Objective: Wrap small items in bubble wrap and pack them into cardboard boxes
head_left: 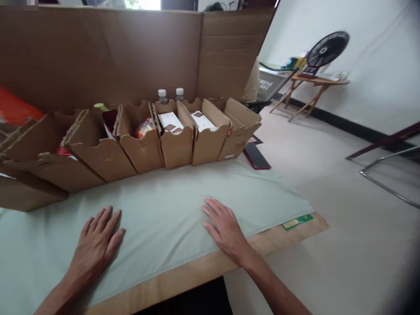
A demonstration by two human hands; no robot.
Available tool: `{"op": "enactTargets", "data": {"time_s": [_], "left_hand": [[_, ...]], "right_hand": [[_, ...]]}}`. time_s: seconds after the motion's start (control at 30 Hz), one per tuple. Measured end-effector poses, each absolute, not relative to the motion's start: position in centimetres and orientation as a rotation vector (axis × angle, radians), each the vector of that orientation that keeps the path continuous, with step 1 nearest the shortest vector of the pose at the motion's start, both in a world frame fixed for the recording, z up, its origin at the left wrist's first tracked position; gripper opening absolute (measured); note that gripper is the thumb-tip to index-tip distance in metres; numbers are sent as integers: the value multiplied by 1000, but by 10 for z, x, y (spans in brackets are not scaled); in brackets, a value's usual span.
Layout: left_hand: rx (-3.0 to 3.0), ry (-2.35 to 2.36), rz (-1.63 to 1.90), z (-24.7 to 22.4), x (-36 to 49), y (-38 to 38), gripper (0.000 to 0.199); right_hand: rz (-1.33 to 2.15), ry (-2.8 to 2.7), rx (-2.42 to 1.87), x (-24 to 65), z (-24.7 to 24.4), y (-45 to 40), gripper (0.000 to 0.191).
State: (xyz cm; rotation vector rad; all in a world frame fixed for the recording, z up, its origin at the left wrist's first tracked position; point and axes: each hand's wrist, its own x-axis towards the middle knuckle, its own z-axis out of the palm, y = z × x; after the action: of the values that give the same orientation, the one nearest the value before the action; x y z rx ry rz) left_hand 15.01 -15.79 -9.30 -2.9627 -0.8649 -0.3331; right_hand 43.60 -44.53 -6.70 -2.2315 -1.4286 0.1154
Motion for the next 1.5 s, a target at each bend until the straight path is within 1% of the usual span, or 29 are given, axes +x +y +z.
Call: {"op": "enactTargets", "data": {"time_s": [0.1,0.27,0.47,0.57,0.73,0.87,0.97,1.07,1.13,1.2,1.27,1.33,1.37,1.43,1.5], "left_hand": [[-2946,-899,-345,-97,150,-166,64],[-2960,-936,-396,-101,149,-168,64],[-2973,-922,-488,-103,149,-165,57],[-2960,-919,-529,-103,149,-167,56],[-2947,-921,-568,-103,149,-167,52],[-2965,-954,-617,-105,149,-166,52],[-2980,-990,-642,-105,147,-165,53],[-3006,-1004,-657,-106,145,-165,53],[-3022,-992,-662,-107,143,-164,53],[-3034,-958,-658,-108,141,-163,53],[-3043,-927,-658,-110,140,-162,55],[-3049,-916,-660,-111,138,-161,56],[-3053,-915,-664,-112,138,-160,56],[-3063,-917,-665,-115,136,-159,56],[-3071,-917,-667,-118,135,-157,56]], "right_hand": [[48,-1409,-2276,435,-75,-470,44],[36,-1403,-2251,417,-79,-481,46],[326,-1275,-2008,455,-58,-474,31],[383,-1202,-1875,482,-38,-437,32],[421,-1342,-1801,509,-15,-336,35],[434,-1396,-1796,517,-13,-267,36],[452,-1430,-1782,516,-18,-249,38],[458,-1480,-1751,515,-24,-272,38],[403,-1464,-1735,522,-27,-309,29],[261,-1327,-1767,540,-28,-355,21],[20,-1014,-1861,571,-25,-398,18],[-241,-658,-1882,609,-20,-425,23],[-313,-525,-1838,629,-17,-431,31],[-285,-389,-1760,663,-12,-426,50],[-155,-381,-1728,684,-10,-409,51]]}}
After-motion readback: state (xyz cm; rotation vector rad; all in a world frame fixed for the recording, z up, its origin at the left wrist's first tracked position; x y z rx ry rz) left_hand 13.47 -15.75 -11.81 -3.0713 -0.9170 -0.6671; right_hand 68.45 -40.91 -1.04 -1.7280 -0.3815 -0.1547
